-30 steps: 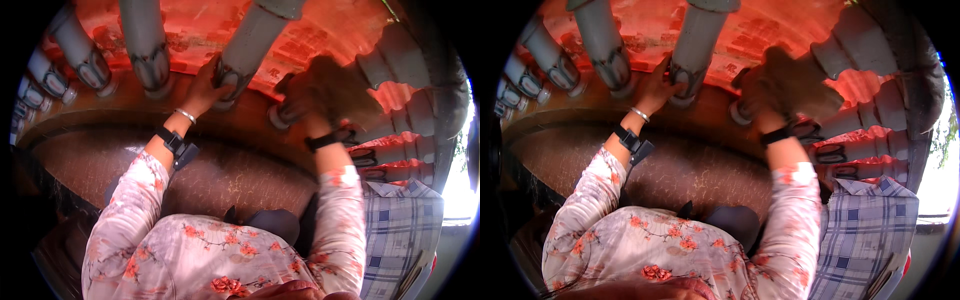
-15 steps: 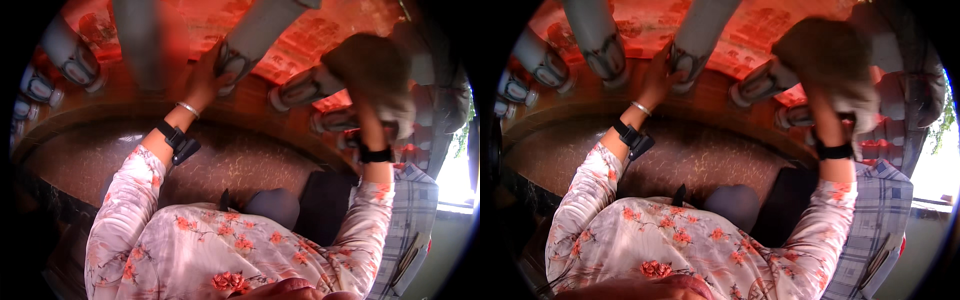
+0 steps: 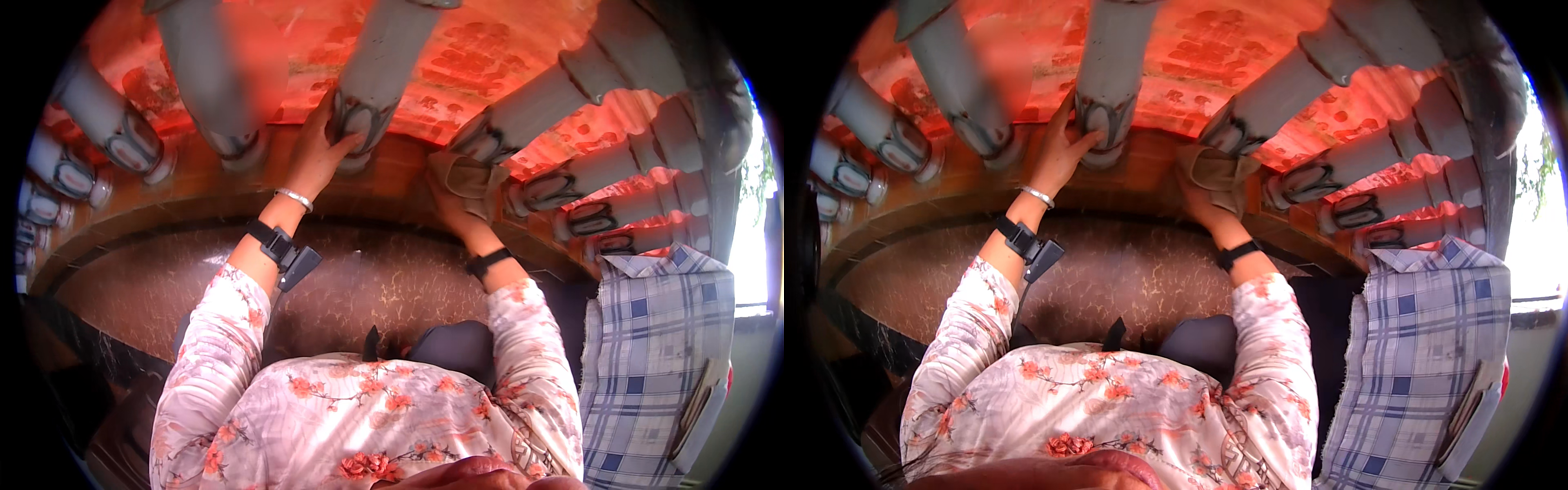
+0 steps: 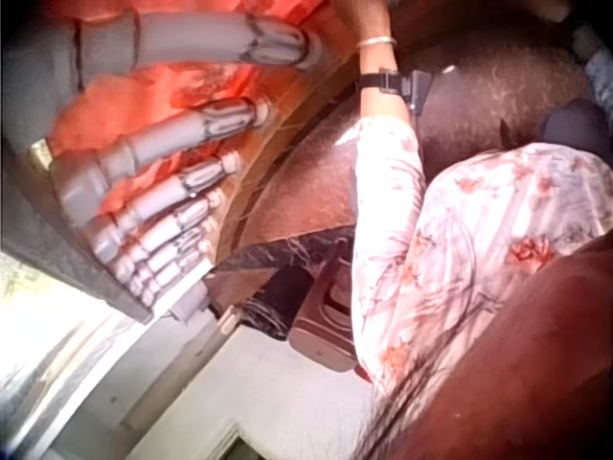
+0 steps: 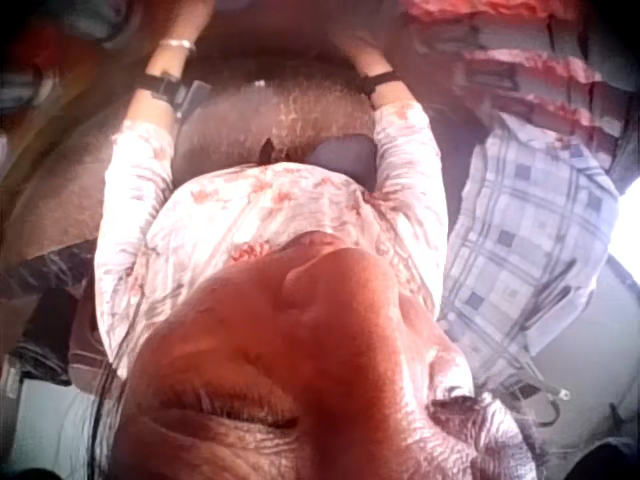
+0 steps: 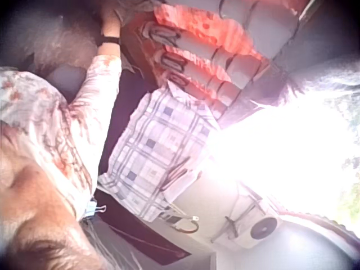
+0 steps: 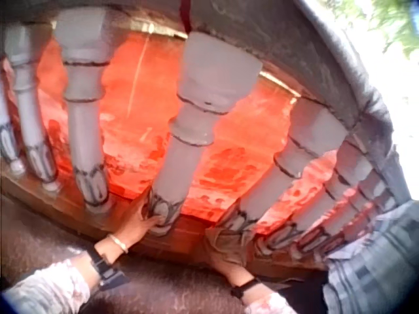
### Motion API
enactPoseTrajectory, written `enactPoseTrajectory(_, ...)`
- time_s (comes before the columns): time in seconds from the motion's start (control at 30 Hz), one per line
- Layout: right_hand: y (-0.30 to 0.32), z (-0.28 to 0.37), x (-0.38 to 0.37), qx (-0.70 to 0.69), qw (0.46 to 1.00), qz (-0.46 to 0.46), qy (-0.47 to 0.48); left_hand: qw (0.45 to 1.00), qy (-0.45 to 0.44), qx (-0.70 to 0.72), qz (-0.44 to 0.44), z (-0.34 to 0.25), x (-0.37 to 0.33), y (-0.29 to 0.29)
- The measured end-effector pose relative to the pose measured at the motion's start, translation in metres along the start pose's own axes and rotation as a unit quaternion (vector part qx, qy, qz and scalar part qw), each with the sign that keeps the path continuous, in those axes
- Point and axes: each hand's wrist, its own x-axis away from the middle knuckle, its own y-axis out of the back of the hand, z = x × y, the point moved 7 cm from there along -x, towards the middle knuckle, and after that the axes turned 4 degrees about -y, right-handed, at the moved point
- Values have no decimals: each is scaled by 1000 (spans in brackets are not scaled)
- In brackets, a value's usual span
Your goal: The person wipes the top of a curved stone railing and then cleans the individual balusters using a cloth.
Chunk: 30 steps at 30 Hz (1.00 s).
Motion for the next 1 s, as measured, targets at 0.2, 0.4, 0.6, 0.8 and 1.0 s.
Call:
enactPoseTrajectory(0.2,198,-119,-26,-1,892,-425,-152,997,25,-79,1,-4,-1,1)
enactPoseTrajectory(0.4,170,-144,-57,-366,690,-577,-239,997,78,9,13,-7,6,-6)
enactPoseTrajectory(0.6,39,-79,6,-308,787,-435,-310,981,39,-190,11,-12,5,-2)
enactPoseTrajectory(0.8,40,-52,19,-254,842,-335,-338,987,89,-134,21,-18,-1,-2)
enactPoseTrajectory(1.0,162,-151,-7,-551,587,-472,-359,995,87,-48,6,-6,5,-1)
